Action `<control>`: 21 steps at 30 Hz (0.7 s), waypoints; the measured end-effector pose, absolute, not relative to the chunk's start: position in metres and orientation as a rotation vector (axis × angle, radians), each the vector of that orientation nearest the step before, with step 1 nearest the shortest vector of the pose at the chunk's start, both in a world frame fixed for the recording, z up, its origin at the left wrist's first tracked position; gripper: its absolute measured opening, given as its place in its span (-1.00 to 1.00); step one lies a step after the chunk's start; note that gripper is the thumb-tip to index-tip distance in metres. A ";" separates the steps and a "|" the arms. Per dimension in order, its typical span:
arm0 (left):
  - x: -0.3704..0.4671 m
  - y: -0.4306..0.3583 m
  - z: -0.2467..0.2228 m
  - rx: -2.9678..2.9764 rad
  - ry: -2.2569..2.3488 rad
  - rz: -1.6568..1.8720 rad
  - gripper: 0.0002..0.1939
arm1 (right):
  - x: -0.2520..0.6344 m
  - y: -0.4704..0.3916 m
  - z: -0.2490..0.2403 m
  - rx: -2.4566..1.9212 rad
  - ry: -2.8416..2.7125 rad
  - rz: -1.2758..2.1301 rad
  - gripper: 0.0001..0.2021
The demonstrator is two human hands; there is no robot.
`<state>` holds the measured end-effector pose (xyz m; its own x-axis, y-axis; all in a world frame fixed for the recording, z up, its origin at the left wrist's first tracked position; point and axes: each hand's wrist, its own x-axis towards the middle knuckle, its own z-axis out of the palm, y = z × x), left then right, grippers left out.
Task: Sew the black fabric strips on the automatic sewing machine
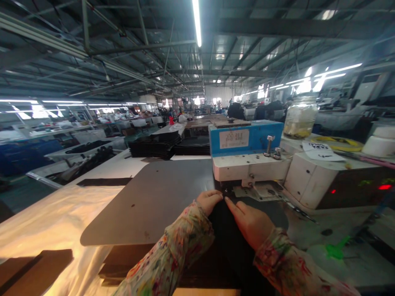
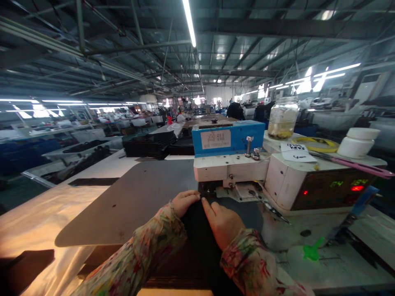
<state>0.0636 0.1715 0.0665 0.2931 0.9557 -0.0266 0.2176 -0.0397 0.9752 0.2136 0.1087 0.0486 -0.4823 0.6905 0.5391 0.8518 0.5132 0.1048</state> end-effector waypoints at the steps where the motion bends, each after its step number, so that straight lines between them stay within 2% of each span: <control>1: 0.063 0.172 0.068 1.520 1.129 0.873 -0.85 | 0.212 0.109 0.049 -1.290 -2.340 -0.556 -0.58; 7: 0.063 0.174 0.064 1.649 1.154 0.844 -0.85 | 0.207 0.109 0.057 -1.435 -2.434 -0.548 -0.60; 10: 0.067 0.173 0.057 1.753 1.218 0.823 -0.82 | 0.207 0.112 0.064 -1.546 -2.459 -0.316 -0.60; 14: 0.068 0.174 0.057 2.326 1.419 0.819 -0.87 | 0.210 0.123 0.070 -1.621 -2.373 0.052 -0.65; 17: 0.066 0.171 0.060 2.499 1.529 0.840 -0.85 | 0.213 0.135 0.070 -1.623 -2.283 0.183 -0.72; 21: 0.063 0.163 0.062 2.679 1.430 0.673 -0.81 | 0.217 0.151 0.067 -1.582 -2.209 0.338 -0.76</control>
<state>0.0630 0.1629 0.0621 0.4837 0.7985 0.3585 0.7851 -0.5768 0.2255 0.2173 0.1507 0.0668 -0.2784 0.9435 0.1799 0.8465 0.3295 -0.4181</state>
